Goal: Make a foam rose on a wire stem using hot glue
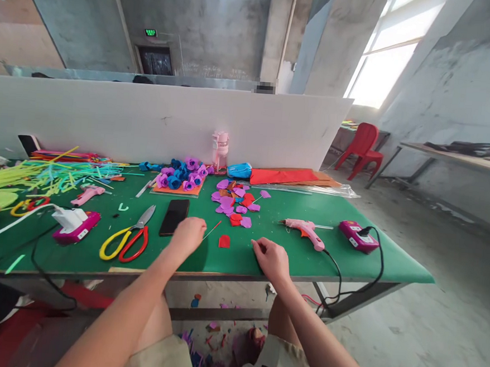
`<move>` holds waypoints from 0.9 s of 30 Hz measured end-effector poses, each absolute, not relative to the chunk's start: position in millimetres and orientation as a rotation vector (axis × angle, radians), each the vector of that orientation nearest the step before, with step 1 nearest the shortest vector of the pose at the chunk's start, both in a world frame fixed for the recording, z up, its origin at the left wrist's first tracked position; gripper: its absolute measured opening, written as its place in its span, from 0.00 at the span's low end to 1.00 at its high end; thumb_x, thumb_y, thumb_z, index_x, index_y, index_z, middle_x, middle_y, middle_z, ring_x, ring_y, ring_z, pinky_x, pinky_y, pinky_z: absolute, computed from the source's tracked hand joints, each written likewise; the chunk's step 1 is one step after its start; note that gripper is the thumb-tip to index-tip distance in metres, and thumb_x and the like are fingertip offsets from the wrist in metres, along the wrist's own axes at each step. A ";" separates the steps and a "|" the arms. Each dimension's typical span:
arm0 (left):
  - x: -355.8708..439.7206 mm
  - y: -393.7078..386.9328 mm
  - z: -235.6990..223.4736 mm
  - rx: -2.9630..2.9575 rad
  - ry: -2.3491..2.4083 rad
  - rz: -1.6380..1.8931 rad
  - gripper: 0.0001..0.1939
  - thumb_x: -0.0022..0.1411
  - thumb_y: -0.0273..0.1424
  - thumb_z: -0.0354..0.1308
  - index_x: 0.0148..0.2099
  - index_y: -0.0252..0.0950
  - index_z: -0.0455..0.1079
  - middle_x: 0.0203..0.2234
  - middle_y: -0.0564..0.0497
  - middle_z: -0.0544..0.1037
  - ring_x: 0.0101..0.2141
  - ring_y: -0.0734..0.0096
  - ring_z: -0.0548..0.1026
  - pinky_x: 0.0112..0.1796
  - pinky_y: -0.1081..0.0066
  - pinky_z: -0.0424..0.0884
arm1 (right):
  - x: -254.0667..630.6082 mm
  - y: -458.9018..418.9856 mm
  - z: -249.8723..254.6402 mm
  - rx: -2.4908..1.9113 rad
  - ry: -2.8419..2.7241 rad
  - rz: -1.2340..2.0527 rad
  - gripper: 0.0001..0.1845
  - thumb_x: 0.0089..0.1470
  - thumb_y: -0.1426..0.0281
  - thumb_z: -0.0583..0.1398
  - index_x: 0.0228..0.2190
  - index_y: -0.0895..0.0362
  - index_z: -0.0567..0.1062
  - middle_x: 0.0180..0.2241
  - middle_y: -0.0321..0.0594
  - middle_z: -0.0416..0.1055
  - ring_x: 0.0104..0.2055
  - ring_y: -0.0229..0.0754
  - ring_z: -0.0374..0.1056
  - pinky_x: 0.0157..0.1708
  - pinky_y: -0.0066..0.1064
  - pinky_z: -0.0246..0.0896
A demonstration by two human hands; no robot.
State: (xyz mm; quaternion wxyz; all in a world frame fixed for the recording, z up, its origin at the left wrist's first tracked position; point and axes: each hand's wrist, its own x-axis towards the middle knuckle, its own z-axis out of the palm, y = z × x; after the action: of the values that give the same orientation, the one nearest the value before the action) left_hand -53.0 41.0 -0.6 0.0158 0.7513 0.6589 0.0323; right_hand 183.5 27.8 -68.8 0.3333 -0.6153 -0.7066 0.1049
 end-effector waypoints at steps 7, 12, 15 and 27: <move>-23.6 75.4 -26.9 2.319 2.043 0.113 0.12 0.54 0.19 0.48 0.37 0.28 0.72 0.34 0.35 0.76 0.40 0.57 0.75 0.40 0.66 0.67 | 178.0 25.5 -72.5 -1.720 -1.952 0.045 0.18 0.57 0.62 0.50 0.21 0.55 0.68 0.21 0.36 0.69 0.22 0.35 0.61 0.21 0.27 0.40; -35.1 76.4 -27.2 2.286 2.023 0.282 0.12 0.51 0.18 0.48 0.34 0.29 0.71 0.32 0.36 0.76 0.39 0.55 0.74 0.39 0.64 0.67 | 176.5 26.6 -73.1 -1.778 -1.935 0.019 0.18 0.57 0.61 0.50 0.20 0.55 0.67 0.21 0.36 0.69 0.22 0.35 0.60 0.21 0.27 0.37; -35.3 69.2 -23.2 2.258 1.980 0.446 0.11 0.53 0.21 0.47 0.33 0.33 0.70 0.32 0.41 0.77 0.39 0.58 0.74 0.39 0.65 0.66 | 175.0 24.9 -73.3 -1.789 -1.934 0.015 0.18 0.57 0.61 0.50 0.20 0.55 0.68 0.20 0.36 0.68 0.22 0.35 0.59 0.21 0.27 0.36; -37.9 70.1 -35.7 2.045 1.598 0.707 0.15 0.52 0.19 0.46 0.42 0.36 0.64 0.24 0.55 0.76 0.24 0.78 0.71 0.27 0.79 0.64 | 174.8 22.3 -72.5 -1.773 -1.926 0.100 0.14 0.55 0.63 0.51 0.23 0.55 0.70 0.22 0.37 0.69 0.23 0.37 0.60 0.21 0.27 0.38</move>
State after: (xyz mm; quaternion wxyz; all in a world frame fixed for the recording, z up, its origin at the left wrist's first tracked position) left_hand -37.9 70.1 -35.7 0.2239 0.7408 0.5791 0.2562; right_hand 174.8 22.3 -72.5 0.2579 -0.6540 -0.7103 0.0370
